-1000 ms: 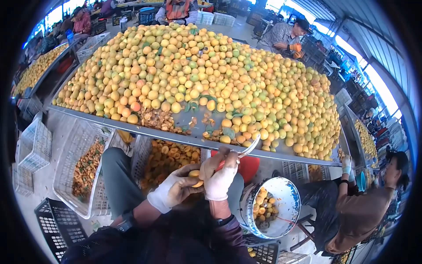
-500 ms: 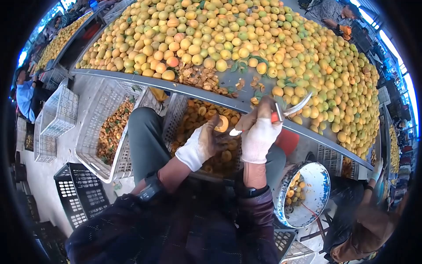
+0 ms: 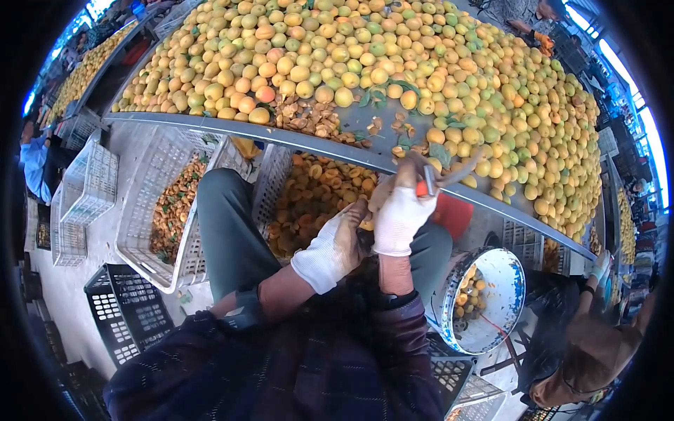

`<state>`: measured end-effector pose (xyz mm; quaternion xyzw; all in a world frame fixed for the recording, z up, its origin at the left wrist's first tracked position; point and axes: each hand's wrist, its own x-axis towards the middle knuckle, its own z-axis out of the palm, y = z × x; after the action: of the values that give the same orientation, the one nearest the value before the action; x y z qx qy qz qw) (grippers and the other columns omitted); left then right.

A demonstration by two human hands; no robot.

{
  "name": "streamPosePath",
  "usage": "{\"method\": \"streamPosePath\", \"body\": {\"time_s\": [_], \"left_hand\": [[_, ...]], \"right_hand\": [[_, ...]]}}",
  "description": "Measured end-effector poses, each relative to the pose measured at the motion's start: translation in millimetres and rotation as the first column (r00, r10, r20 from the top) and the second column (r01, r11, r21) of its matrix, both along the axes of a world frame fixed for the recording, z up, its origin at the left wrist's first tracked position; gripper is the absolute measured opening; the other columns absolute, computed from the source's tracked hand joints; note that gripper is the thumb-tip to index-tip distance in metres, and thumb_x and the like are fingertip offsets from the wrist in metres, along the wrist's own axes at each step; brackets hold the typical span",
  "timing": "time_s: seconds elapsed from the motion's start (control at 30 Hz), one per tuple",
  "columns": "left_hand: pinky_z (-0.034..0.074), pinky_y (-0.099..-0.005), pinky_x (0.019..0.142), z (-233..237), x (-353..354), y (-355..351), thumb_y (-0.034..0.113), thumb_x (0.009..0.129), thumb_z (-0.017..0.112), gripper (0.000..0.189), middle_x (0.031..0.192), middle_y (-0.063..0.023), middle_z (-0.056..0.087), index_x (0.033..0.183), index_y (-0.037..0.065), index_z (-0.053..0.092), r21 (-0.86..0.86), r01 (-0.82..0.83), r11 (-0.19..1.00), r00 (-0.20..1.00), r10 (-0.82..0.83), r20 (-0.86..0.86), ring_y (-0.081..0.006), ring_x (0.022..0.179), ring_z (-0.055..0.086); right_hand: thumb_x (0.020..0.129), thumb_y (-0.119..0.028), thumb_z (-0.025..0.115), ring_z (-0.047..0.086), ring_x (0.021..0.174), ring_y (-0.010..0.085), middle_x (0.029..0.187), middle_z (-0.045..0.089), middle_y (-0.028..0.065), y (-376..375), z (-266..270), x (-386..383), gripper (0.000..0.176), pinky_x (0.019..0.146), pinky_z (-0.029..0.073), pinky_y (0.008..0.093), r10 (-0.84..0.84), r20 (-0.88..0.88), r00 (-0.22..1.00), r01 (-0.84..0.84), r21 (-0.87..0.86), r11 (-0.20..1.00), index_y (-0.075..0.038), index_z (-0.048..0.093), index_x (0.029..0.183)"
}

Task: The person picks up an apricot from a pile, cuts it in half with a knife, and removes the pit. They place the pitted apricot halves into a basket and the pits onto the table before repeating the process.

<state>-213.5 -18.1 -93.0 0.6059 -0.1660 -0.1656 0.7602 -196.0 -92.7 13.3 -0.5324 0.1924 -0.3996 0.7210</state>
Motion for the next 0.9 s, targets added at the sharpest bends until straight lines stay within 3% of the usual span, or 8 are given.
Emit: {"method": "streamPosePath", "body": {"time_s": [0.03, 0.07, 0.17, 0.47, 0.67, 0.73, 0.83, 0.9], "left_hand": [[0.048, -0.0348, 0.081, 56.4, 0.7, 5.0, 0.033, 0.094, 0.052, 0.028, 0.104, -0.0035, 0.057, 0.111, 0.011, 0.052, -0.175, -0.069, 0.982, 0.868, -0.028, -0.496, -0.0186, 0.094, 0.056], [0.050, -0.0350, 0.076, 87.7, 0.6, 7.6, 0.039, 0.095, 0.051, 0.029, 0.099, -0.0021, 0.055, 0.104, 0.011, 0.052, -0.288, -0.215, 0.933, 0.512, -0.144, -0.847, -0.0172, 0.089, 0.056], [0.051, -0.0363, 0.072, 74.8, -3.1, 4.9, 0.041, 0.094, 0.052, 0.031, 0.099, -0.0038, 0.056, 0.103, 0.012, 0.051, -0.350, -0.227, 0.909, 0.626, -0.139, -0.767, -0.0185, 0.089, 0.057], [0.052, -0.0343, 0.069, 88.6, -8.4, 9.5, 0.041, 0.095, 0.049, 0.030, 0.088, -0.0052, 0.056, 0.101, 0.012, 0.049, -0.358, -0.214, 0.909, 0.555, -0.189, -0.810, -0.0175, 0.082, 0.059], [0.047, -0.0298, 0.053, 90.7, -1.7, 15.2, 0.043, 0.096, 0.045, 0.035, 0.084, -0.0079, 0.054, 0.097, 0.008, 0.048, -0.338, -0.093, 0.937, 0.367, -0.283, -0.886, -0.0215, 0.067, 0.056], [0.045, -0.0273, 0.049, 82.3, -1.0, 15.6, 0.035, 0.095, 0.050, 0.029, 0.081, -0.0085, 0.053, 0.102, 0.007, 0.048, -0.482, -0.134, 0.866, 0.304, -0.427, -0.852, -0.0214, 0.062, 0.055], [0.045, -0.0273, 0.051, 96.4, 1.3, 16.2, 0.019, 0.092, 0.055, 0.021, 0.082, -0.0097, 0.055, 0.106, 0.006, 0.049, -0.423, -0.134, 0.896, 0.432, -0.331, -0.839, -0.0212, 0.064, 0.056], [0.047, -0.0275, 0.053, 97.7, 8.9, 20.6, 0.011, 0.089, 0.054, 0.021, 0.083, -0.0094, 0.057, 0.108, 0.006, 0.048, -0.410, -0.058, 0.910, 0.506, -0.327, -0.798, -0.0211, 0.064, 0.058]], "right_hand": [[0.089, -0.015, 0.057, 0.043, 0.045, 0.0069, 0.059, 0.049, 0.0007, -1.4, 0.6, -3.5, 0.017, 0.041, 0.033, 0.0231, 0.024, 0.030, 0.999, -0.026, 0.057, 0.998, -0.001, 0.055, 0.099], [0.090, -0.015, 0.054, 0.039, 0.039, 0.0073, 0.051, 0.044, 0.0001, -1.8, 1.9, -5.9, 0.016, 0.037, 0.030, 0.0235, 0.049, 0.060, 0.997, -0.056, 0.113, 0.992, -0.001, 0.054, 0.097], [0.091, -0.015, 0.050, 0.035, 0.033, 0.0094, 0.045, 0.036, 0.0008, 4.7, 18.1, -6.7, 0.016, 0.034, 0.028, 0.0240, -0.052, 0.050, 0.997, 0.053, -0.015, 0.998, 0.000, 0.053, 0.096], [0.091, -0.016, 0.050, 0.035, 0.034, 0.0089, 0.047, 0.037, 0.0005, 5.1, 23.5, -22.2, 0.018, 0.034, 0.029, 0.0249, -0.043, 0.080, 0.996, 0.047, -0.052, 0.998, -0.001, 0.051, 0.099], [0.096, -0.023, 0.050, 0.025, 0.033, 0.0073, 0.046, 0.031, -0.0022, -16.4, 16.5, -30.1, 0.019, 0.031, 0.023, 0.0242, 0.162, 0.230, 0.959, -0.229, 0.299, 0.926, -0.007, 0.048, 0.087], [0.096, -0.025, 0.052, 0.022, 0.034, 0.0067, 0.047, 0.028, -0.0041, -18.6, 7.9, -31.7, 0.025, 0.031, 0.021, 0.0242, 0.136, 0.206, 0.969, -0.186, 0.249, 0.950, -0.009, 0.045, 0.078], [0.095, -0.024, 0.053, 0.020, 0.035, 0.0060, 0.050, 0.024, -0.0069, -39.7, -11.5, -28.2, 0.029, 0.032, 0.019, 0.0235, 0.123, 0.433, 0.893, -0.391, 0.610, 0.689, -0.014, 0.043, 0.071], [0.097, -0.025, 0.050, 0.018, 0.036, 0.0064, 0.051, 0.023, -0.0070, -39.8, -3.8, -29.6, 0.027, 0.033, 0.019, 0.0235, 0.120, 0.381, 0.917, -0.334, 0.566, 0.754, -0.013, 0.045, 0.074]]}}
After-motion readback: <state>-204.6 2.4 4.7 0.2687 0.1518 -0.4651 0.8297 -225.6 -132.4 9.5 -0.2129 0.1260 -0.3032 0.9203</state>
